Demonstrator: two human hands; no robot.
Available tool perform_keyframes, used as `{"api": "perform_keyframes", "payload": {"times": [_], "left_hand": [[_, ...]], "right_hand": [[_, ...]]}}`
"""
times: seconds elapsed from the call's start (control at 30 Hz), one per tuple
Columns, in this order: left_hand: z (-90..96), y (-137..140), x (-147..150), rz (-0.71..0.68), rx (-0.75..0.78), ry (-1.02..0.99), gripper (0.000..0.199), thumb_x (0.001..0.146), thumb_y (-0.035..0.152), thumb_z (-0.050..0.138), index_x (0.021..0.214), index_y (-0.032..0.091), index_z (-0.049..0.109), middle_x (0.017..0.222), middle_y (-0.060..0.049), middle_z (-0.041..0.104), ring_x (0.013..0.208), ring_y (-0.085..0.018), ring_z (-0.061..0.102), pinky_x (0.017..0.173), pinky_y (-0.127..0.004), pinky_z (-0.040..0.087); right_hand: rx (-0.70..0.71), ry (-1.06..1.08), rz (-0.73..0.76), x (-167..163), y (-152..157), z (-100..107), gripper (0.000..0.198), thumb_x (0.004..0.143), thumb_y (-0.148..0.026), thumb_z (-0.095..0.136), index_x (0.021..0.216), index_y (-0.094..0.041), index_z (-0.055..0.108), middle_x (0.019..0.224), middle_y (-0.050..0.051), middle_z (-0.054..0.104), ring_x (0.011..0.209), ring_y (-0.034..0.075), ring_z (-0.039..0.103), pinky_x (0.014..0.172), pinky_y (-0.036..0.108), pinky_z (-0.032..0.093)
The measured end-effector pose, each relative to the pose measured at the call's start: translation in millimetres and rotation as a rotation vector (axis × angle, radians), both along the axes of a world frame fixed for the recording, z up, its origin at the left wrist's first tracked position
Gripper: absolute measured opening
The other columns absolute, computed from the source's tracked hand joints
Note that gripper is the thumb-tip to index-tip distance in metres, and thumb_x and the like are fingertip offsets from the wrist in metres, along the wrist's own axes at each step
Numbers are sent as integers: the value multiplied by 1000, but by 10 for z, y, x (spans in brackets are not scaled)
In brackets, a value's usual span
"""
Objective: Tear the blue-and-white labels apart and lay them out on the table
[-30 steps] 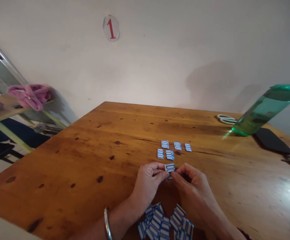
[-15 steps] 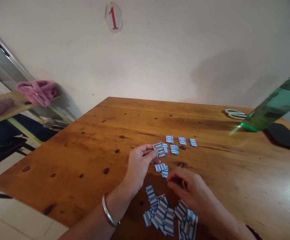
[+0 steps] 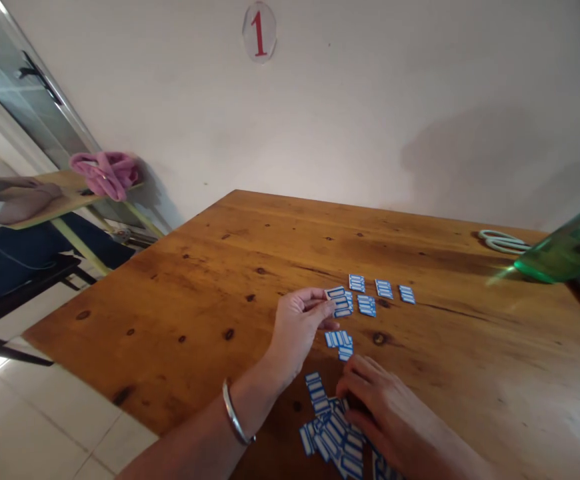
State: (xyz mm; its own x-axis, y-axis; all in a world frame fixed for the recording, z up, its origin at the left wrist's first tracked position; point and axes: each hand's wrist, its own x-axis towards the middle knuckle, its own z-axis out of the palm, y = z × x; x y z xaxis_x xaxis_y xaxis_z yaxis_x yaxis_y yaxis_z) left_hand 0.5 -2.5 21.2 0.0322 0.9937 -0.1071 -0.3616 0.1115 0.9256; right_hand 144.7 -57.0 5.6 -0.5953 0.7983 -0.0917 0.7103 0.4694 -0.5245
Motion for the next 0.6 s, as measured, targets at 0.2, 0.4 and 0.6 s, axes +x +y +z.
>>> {"api": "perform_keyframes", "payload": {"times": [0.2, 0.4, 0.6], "left_hand": [[-13, 2, 2, -9, -1, -7, 9, 62, 19, 67, 65, 12, 62, 63, 0, 63, 58, -11, 58, 53, -23, 52], [-11, 2, 2, -7, 0, 14, 11, 61, 21, 68, 66, 12, 63, 64, 0, 64, 60, -12, 59, 53, -23, 52], [-23, 4, 6, -9, -7, 60, 10, 61, 21, 67, 64, 13, 63, 62, -1, 64, 57, -12, 58, 53, -24, 51]], "right_hand": [[-34, -33, -4, -47, -11, 21, 18, 71, -2, 47, 74, -17, 55, 84, 6, 58, 77, 18, 53, 65, 28, 42], [-27, 121, -45, -16, -12, -60, 16, 73, -5, 46, 72, -20, 52, 72, 0, 60, 65, 14, 54, 58, 23, 39], [-107, 388, -289, 8, 65, -83, 11, 71, -13, 47, 74, -22, 53, 65, -3, 57, 56, 12, 52, 52, 22, 39]]}}
